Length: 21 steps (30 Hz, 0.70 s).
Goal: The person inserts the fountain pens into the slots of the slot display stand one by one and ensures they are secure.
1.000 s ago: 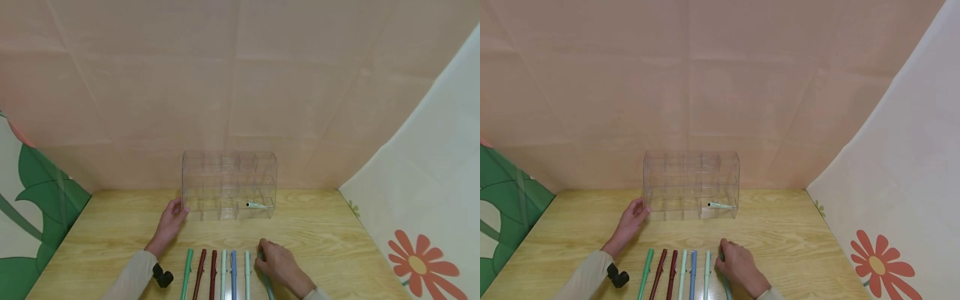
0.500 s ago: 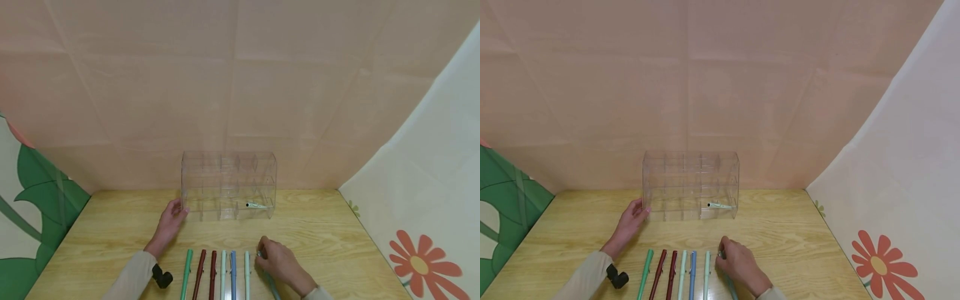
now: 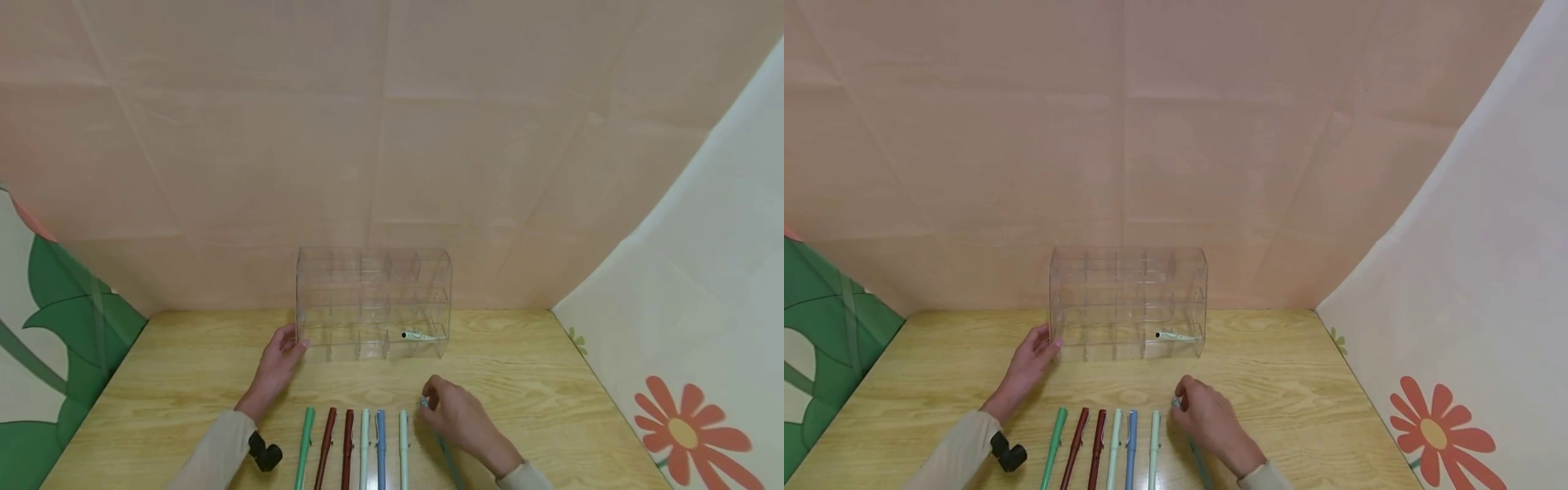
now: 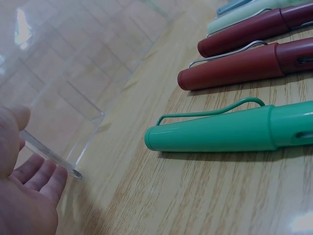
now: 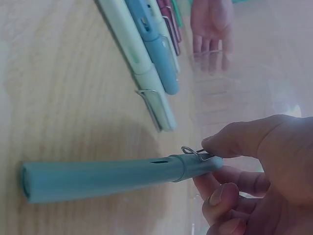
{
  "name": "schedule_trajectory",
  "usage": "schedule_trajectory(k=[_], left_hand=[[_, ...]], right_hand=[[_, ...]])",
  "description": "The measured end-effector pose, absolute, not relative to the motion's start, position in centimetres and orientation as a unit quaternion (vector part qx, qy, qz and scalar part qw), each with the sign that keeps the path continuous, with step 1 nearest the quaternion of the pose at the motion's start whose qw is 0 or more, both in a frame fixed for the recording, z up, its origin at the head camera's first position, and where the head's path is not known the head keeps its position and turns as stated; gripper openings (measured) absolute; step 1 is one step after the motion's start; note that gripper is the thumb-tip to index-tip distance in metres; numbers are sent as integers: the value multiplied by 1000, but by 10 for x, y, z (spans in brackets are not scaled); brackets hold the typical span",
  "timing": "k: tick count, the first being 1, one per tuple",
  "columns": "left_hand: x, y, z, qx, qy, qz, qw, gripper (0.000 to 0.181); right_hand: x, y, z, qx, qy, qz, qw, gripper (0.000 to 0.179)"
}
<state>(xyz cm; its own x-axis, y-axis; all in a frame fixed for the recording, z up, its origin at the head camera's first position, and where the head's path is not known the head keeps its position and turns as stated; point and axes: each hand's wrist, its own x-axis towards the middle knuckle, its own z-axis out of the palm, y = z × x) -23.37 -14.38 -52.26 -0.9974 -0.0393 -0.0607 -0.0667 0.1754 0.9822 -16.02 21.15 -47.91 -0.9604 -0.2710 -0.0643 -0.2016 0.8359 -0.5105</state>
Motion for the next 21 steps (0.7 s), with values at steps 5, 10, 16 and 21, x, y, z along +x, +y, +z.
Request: schedule_trajectory(k=[5,10,16,21], left_hand=[[-234,-144,-522,-32,767,641,8,57],[-233,-143,-521,-40,763,645,8,56],[-232,-143,-521,-43,763,645,11,57],[-234,-143,-522,-39,763,645,12,58]], right_hand=[[-161,212,-470,-125,952,-272,66,17],[-161,213,-464,-121,952,-277,57,17],[-160,213,-456,-117,953,-279,36,19],[-160,212,-448,-112,956,-270,16,17]])
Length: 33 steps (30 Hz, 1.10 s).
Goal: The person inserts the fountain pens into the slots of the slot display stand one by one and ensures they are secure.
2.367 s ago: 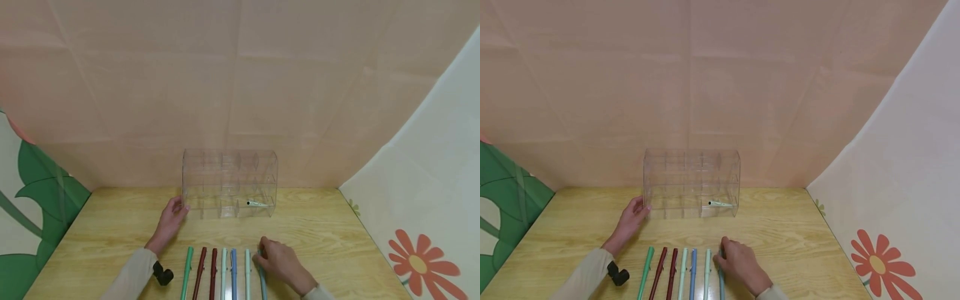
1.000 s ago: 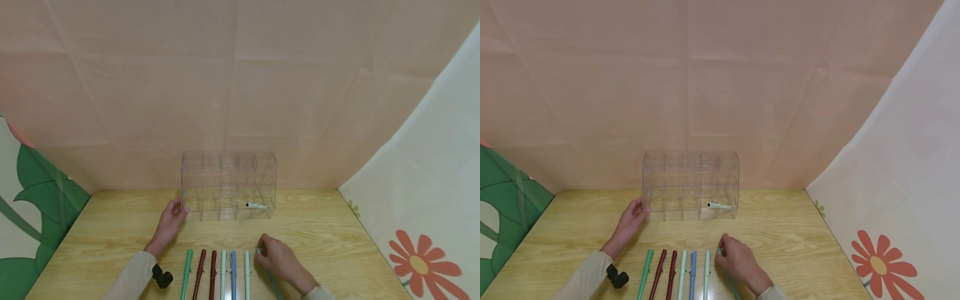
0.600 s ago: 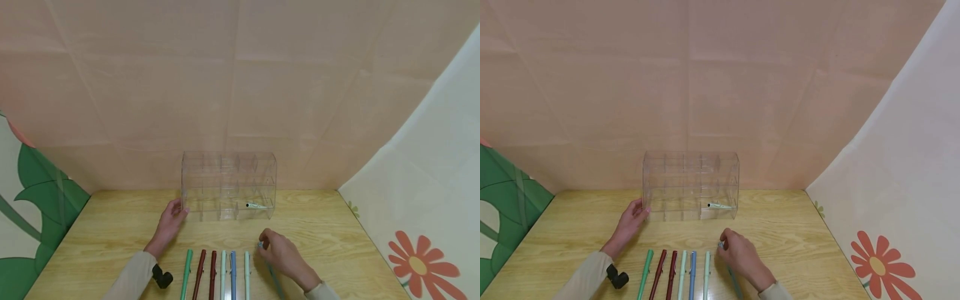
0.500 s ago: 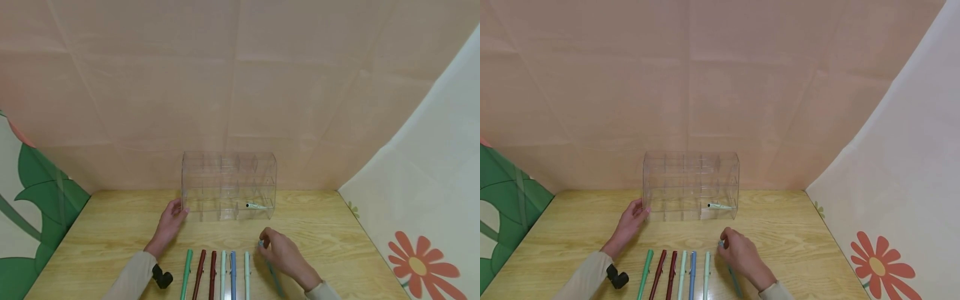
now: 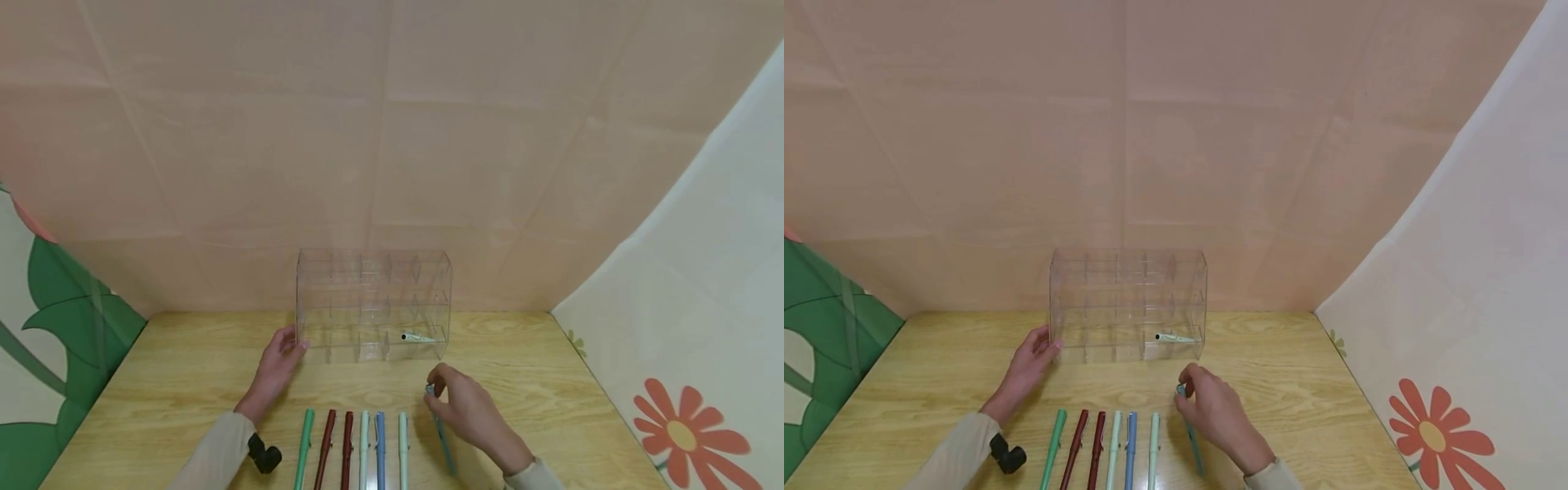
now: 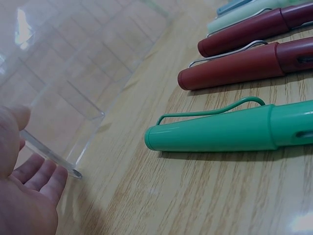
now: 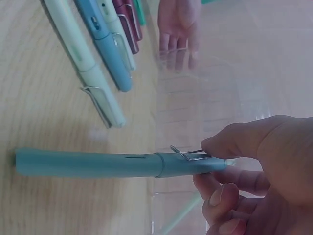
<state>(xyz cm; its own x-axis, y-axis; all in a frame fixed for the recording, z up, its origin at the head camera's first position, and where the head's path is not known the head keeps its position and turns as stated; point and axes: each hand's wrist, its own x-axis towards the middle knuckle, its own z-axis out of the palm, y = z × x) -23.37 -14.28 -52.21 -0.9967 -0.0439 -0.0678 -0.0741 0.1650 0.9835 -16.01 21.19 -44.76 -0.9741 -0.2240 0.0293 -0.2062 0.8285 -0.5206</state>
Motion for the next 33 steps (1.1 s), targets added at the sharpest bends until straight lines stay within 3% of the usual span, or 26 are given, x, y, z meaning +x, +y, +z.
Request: schedule_trajectory(k=[21,33], left_hand=[[-228,-144,-523,-25,774,633,3,58],[-231,-144,-524,-23,781,624,-7,51]], right_hand=[[-166,207,-423,-102,962,-253,9,18],[-176,205,-404,-128,958,-255,-33,15]])
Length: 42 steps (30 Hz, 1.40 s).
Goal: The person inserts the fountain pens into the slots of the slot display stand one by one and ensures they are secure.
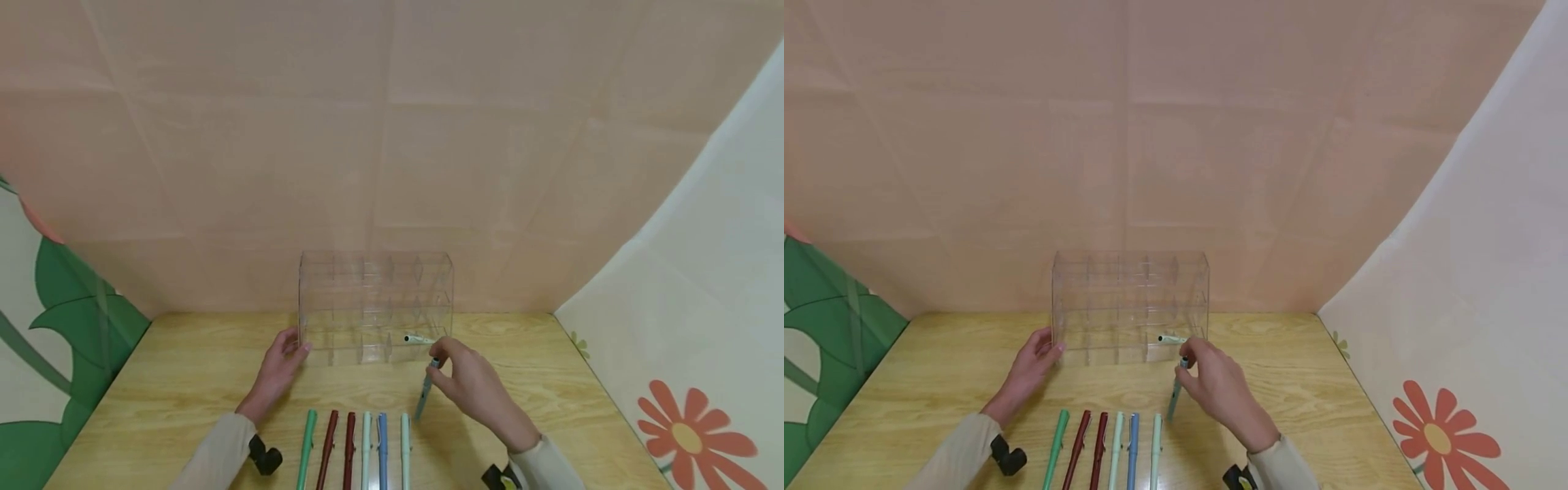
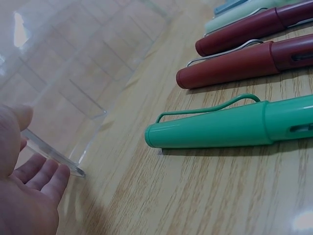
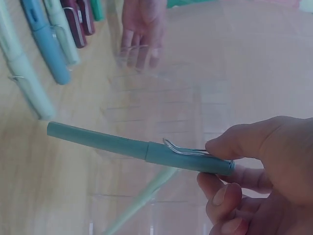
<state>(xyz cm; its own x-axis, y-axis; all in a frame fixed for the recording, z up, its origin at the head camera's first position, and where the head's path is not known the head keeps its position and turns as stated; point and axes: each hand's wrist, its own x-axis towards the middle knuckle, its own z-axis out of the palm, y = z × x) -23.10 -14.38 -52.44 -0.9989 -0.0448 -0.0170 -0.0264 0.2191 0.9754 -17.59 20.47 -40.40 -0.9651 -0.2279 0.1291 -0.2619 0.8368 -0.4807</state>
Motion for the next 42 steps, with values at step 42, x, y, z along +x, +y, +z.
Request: schedule_trajectory(k=[42], left_hand=[[-229,-144,-523,8,-771,-637,10,60]], right_hand=[[-229,193,-366,163,-925,291,181,25]])
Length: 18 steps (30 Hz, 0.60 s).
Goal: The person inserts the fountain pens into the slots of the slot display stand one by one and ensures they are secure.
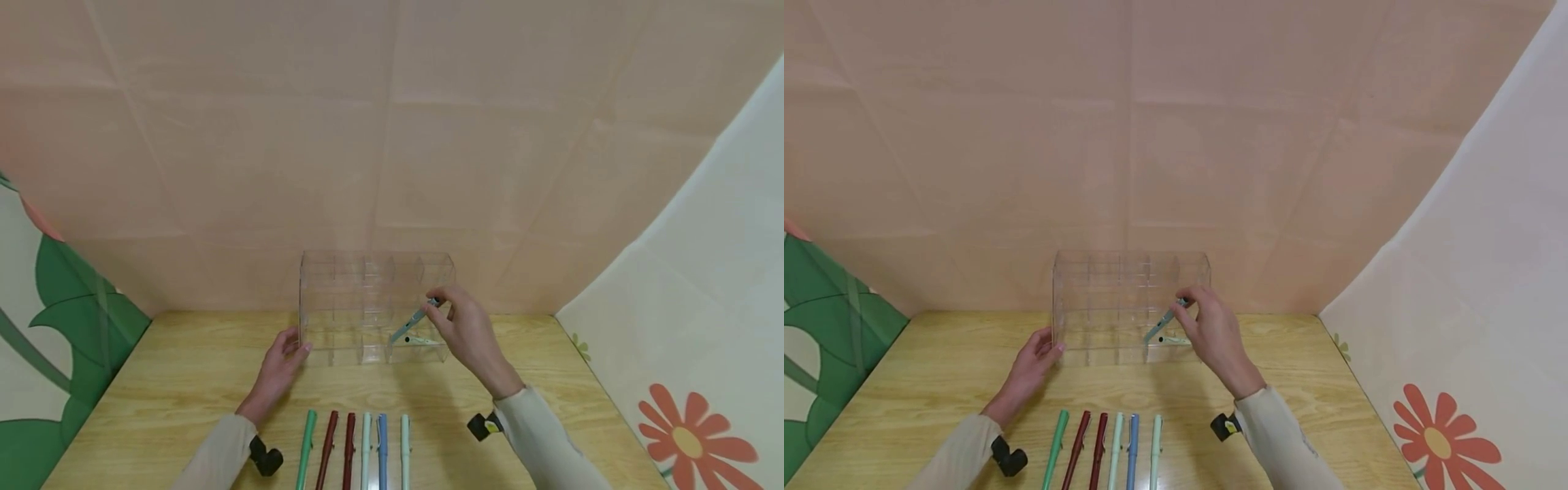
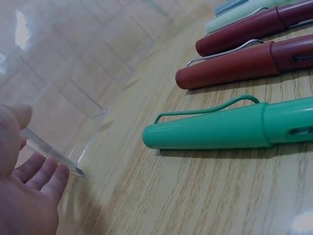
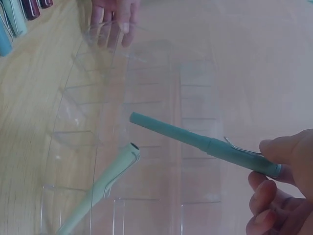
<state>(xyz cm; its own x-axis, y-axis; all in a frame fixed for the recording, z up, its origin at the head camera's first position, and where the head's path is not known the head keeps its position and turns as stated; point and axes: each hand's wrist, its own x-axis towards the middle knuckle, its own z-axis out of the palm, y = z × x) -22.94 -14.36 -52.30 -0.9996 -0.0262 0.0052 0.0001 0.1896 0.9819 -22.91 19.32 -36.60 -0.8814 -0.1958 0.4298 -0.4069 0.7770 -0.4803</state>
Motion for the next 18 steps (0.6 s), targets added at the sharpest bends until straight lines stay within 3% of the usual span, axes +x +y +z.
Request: schedule_trajectory(k=[18], left_hand=[[-229,-144,-526,10,-778,-628,10,60]], right_hand=[[-249,194,-395,196,-929,191,250,19]])
